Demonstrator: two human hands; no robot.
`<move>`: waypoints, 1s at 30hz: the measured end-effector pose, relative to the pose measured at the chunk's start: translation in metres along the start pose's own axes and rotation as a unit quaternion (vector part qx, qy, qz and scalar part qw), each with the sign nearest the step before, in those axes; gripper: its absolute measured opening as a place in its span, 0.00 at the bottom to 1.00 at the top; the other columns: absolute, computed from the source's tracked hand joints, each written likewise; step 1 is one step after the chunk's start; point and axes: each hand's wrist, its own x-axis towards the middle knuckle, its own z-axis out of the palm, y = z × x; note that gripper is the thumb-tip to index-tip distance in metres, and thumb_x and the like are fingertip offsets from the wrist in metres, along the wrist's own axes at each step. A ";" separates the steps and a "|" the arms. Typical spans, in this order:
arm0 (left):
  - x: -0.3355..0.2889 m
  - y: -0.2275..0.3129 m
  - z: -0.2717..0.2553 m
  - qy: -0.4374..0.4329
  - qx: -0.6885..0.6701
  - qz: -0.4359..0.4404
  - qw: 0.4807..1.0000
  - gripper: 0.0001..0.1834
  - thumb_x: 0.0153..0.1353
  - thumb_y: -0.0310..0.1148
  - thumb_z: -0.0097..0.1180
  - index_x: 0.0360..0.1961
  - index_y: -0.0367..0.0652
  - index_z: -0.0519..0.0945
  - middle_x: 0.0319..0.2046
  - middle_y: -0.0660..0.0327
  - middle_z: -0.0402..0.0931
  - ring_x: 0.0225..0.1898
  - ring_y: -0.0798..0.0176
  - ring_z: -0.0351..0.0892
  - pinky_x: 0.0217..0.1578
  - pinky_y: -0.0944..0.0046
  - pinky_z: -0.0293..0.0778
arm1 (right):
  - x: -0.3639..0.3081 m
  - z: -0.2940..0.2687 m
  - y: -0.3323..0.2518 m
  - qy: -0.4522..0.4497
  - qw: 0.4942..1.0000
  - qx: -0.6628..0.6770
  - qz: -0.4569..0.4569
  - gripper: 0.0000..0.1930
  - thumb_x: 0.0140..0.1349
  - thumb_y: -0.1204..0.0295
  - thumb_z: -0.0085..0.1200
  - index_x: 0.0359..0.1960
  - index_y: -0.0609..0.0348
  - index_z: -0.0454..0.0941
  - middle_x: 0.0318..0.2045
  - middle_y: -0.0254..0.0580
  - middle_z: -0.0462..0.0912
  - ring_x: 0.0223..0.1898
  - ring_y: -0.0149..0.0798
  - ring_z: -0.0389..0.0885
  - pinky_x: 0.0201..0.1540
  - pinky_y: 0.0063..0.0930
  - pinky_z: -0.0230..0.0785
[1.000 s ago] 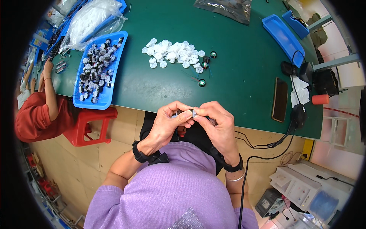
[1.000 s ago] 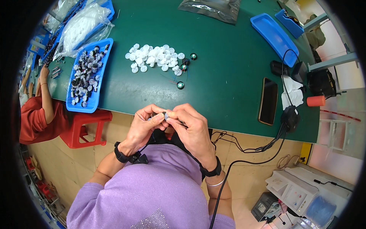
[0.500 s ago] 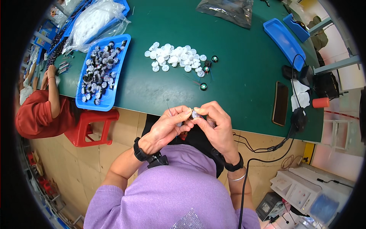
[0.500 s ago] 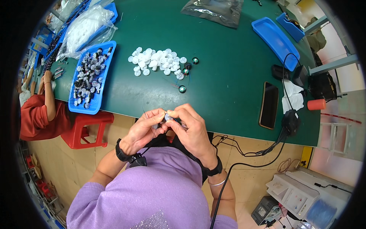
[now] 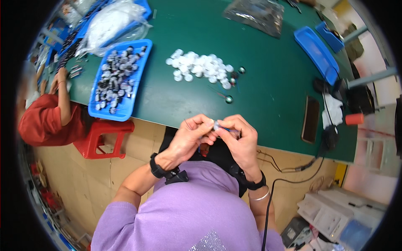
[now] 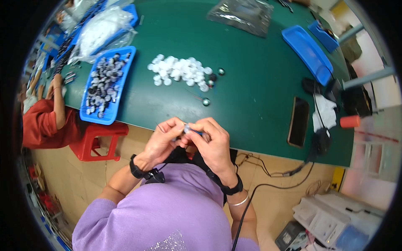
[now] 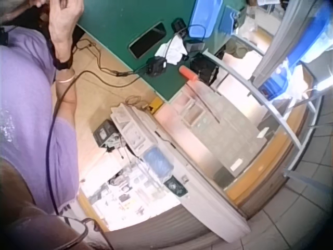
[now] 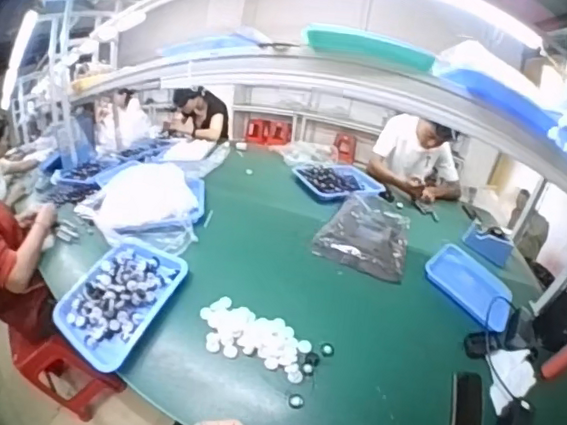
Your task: The recorder is assembling small electronic components by inserting internal parts and wires into plastic casings.
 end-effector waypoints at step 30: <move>-0.021 0.023 -0.008 0.019 0.238 0.171 0.956 0.12 0.61 0.25 0.56 0.46 0.35 0.74 0.39 0.61 0.77 0.34 0.73 0.76 0.34 0.74 0.75 | 0.000 0.011 -0.020 0.005 1.000 -0.025 -0.007 0.14 0.53 0.82 0.60 0.43 0.60 0.80 0.32 0.32 0.75 0.19 0.20 0.57 0.20 0.17 0.53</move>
